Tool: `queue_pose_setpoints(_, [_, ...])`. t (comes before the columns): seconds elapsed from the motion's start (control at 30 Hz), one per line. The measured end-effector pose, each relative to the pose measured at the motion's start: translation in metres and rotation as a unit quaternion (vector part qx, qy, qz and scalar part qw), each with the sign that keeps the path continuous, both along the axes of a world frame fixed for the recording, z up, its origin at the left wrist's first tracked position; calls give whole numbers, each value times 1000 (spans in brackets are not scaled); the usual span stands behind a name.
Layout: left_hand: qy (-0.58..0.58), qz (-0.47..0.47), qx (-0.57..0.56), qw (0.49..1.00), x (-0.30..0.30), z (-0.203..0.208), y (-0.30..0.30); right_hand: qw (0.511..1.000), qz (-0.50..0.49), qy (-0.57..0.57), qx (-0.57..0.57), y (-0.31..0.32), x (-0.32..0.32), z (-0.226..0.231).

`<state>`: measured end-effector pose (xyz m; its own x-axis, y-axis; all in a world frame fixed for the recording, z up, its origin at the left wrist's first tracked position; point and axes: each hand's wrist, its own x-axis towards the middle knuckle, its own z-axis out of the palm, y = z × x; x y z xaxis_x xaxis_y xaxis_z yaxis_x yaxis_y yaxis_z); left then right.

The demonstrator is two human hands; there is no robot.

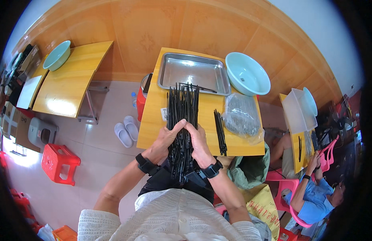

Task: The recorder is sorting, counting, and bundling black cable ties, then placing them into a woven bag.

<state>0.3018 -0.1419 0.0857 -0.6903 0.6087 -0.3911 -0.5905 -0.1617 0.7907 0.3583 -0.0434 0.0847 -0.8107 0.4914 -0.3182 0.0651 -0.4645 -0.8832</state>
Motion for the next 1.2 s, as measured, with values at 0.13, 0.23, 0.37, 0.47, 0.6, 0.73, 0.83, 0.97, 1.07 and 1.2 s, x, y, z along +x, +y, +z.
queue_pose_setpoints(0.13, [-8,-7,-28,1000,0,-8,-1,999,22,-25,-32,3,0,-14])
queue_pose_setpoints(0.23, [-23,-13,-53,998,0,-17,-1,998,21,-29,-43,3,1,-25])
queue_pose_setpoints(0.37, [-20,-20,-36,999,0,-10,0,999,26,-26,-39,6,0,-10])
queue_pose_setpoints(0.47, [2,-11,-9,1000,-6,14,4,999,35,0,-23,8,-6,17])
queue_pose_setpoints(0.6, [56,-2,28,998,-24,55,11,997,53,44,-16,15,-20,66])
queue_pose_setpoints(0.73, [182,36,115,976,-44,103,27,983,49,161,71,24,-40,114])
queue_pose_setpoints(0.83, [309,87,148,935,-60,117,39,961,43,251,111,33,-52,131])
queue_pose_setpoints(0.97, [461,91,127,874,-77,100,49,909,-2,308,281,46,-62,110])
queue_pose_setpoints(1.07, [498,71,131,854,-88,60,55,896,-35,292,333,51,-60,66])
queue_pose_setpoints(1.2, [472,3,82,878,-91,9,56,911,-64,277,298,56,-63,-7])
